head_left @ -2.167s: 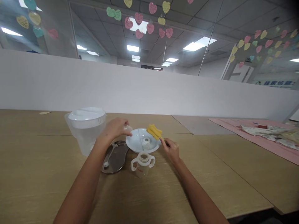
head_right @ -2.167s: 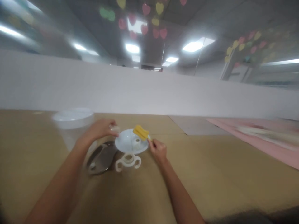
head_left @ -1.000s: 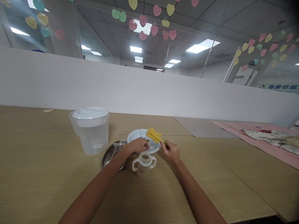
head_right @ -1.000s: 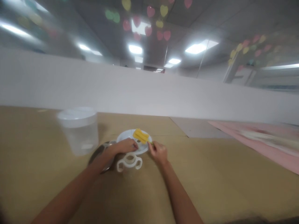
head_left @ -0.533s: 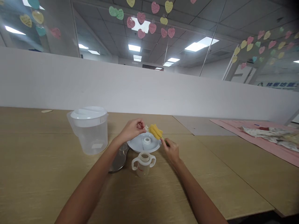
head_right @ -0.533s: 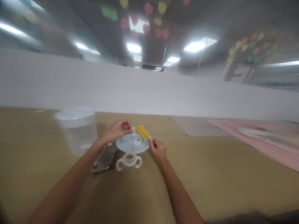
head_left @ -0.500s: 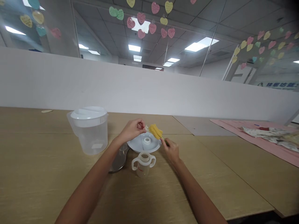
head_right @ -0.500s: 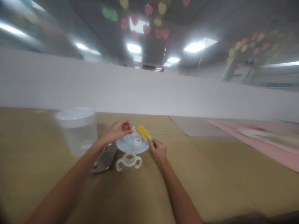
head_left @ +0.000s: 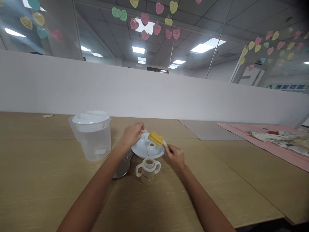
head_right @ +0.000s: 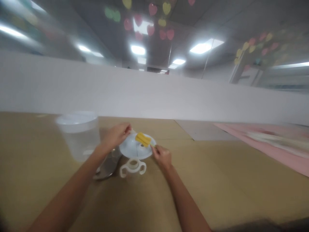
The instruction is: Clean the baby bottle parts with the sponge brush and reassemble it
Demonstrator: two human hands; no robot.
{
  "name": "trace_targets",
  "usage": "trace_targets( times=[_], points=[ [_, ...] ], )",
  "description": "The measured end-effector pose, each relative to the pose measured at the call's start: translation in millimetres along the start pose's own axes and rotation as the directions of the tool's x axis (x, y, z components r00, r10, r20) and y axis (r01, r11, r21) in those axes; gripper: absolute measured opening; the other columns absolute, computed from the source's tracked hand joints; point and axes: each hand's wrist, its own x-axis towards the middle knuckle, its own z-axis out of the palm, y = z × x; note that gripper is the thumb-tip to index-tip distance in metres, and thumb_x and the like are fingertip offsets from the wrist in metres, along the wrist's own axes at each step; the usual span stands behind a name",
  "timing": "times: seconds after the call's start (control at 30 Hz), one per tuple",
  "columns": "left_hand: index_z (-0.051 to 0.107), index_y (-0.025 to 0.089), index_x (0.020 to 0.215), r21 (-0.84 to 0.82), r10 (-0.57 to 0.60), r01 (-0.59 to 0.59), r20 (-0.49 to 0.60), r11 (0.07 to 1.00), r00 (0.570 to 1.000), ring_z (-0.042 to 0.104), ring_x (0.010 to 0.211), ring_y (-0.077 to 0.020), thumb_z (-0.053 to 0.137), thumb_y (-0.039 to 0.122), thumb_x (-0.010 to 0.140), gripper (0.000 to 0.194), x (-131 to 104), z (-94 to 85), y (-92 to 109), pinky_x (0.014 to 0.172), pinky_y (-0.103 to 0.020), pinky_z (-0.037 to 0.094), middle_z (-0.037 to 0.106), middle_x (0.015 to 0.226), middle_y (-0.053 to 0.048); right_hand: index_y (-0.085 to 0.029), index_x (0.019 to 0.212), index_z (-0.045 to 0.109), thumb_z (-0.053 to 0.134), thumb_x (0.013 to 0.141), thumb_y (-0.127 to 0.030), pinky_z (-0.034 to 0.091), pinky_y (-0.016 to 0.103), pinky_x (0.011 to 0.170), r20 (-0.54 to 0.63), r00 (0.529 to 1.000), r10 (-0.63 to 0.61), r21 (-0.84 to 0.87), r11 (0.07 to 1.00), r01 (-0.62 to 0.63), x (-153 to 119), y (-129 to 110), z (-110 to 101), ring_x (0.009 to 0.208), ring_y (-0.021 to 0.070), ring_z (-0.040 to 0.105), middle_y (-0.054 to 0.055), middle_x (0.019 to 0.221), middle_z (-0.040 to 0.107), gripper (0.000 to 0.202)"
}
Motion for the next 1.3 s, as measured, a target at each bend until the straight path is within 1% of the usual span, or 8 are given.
trace_targets(
  times=[0.17,0.43,0.6,0.77,0.93,1.07,1.2,1.3],
  points=[
    [0.059,0.018,0.096,0.119,-0.167,0.141,0.244,0.983,0.955,0.058,0.088,-0.0208,0.050,0.015,0.070,0.027,-0.3,-10.8,-29.7,0.075,-0.029,0.043,0.065,0.094,-0.007,-0.014,0.067,0.063,0.047,0.088,-0.039,0.030,0.021,0.048,-0.069,0.996,0.048,0.033,0.998,-0.046,2.2,2.3,-2.2,0.046,0.0074,0.046,0.001,0.052,0.056,0.036],
    [0.063,0.016,0.051,0.093,-0.275,0.320,0.759,0.943,0.591,0.061,0.055,-0.0206,0.060,0.009,0.047,0.009,-7.1,13.3,-66.0,0.053,-0.029,0.050,0.064,0.053,-0.005,-0.015,0.062,0.059,0.045,0.088,-0.040,0.027,0.022,0.048,-0.038,0.999,0.001,-0.031,1.000,-0.003,0.3,4.5,-0.7,0.044,0.0073,0.041,0.000,0.049,0.051,0.039],
    [0.065,0.018,0.052,0.029,-0.226,0.381,0.846,0.924,0.484,0.063,0.058,-0.0202,0.062,0.012,0.047,0.008,-13.4,26.2,-58.2,0.053,-0.028,0.051,0.068,0.061,-0.007,-0.015,0.060,0.058,0.044,0.089,-0.039,0.027,0.021,0.047,-0.041,0.999,-0.005,-0.037,0.999,0.004,0.8,5.1,-1.1,0.044,0.0074,0.040,0.000,0.047,0.049,0.040],
    [0.064,0.016,0.055,0.092,-0.279,0.339,0.781,0.936,0.558,0.063,0.058,-0.0223,0.062,0.012,0.052,0.005,-12.1,17.1,-46.9,0.053,-0.031,0.051,0.067,0.058,-0.008,-0.016,0.061,0.057,0.044,0.088,-0.039,0.026,0.022,0.047,-0.023,1.000,-0.006,-0.035,0.999,0.005,0.6,4.5,-1.1,0.043,0.0076,0.039,0.000,0.048,0.049,0.039],
    [0.068,0.016,0.071,0.147,-0.245,0.197,0.573,0.969,0.782,0.064,0.076,-0.0255,0.059,0.006,0.055,0.020,-4.1,0.6,-33.7,0.069,-0.034,0.049,0.070,0.078,-0.010,-0.016,0.067,0.057,0.039,0.089,-0.033,0.027,0.022,0.049,-0.011,0.998,0.056,-0.067,0.996,-0.056,-0.5,5.8,-0.1,0.046,0.0093,0.042,0.000,0.051,0.050,0.033],
    [0.064,0.016,0.101,0.104,-0.112,0.077,0.387,0.992,0.915,0.055,0.103,-0.0283,0.050,0.013,0.072,0.032,1.5,15.2,-15.7,0.088,-0.039,0.041,0.063,0.109,-0.015,-0.014,0.083,0.060,0.034,0.087,-0.024,0.029,0.023,0.053,-0.076,0.984,0.163,-0.116,0.978,-0.171,0.2,7.6,-0.2,0.056,0.0127,0.048,0.003,0.063,0.056,0.027],
    [0.060,0.020,0.110,-0.051,0.094,-0.081,0.366,0.995,0.926,0.053,0.108,-0.0174,0.037,0.023,0.086,0.034,3.0,56.5,2.8,0.093,-0.027,0.038,0.059,0.119,-0.007,-0.014,0.087,0.060,0.034,0.085,-0.021,0.029,0.024,0.055,-0.087,0.981,0.173,-0.144,0.972,-0.184,0.9,8.7,0.5,0.062,0.0141,0.049,0.005,0.071,0.057,0.027],
    [0.067,0.020,0.094,-0.105,0.170,-0.138,0.417,0.985,0.893,0.061,0.089,-0.0156,0.042,0.026,0.084,0.028,2.1,80.3,7.0,0.080,-0.023,0.044,0.068,0.099,-0.004,-0.014,0.085,0.060,0.035,0.085,-0.020,0.029,0.024,0.055,-0.076,0.985,0.156,-0.159,0.973,-0.166,0.8,8.4,1.1,0.063,0.0141,0.048,0.006,0.072,0.055,0.026]
  ],
)
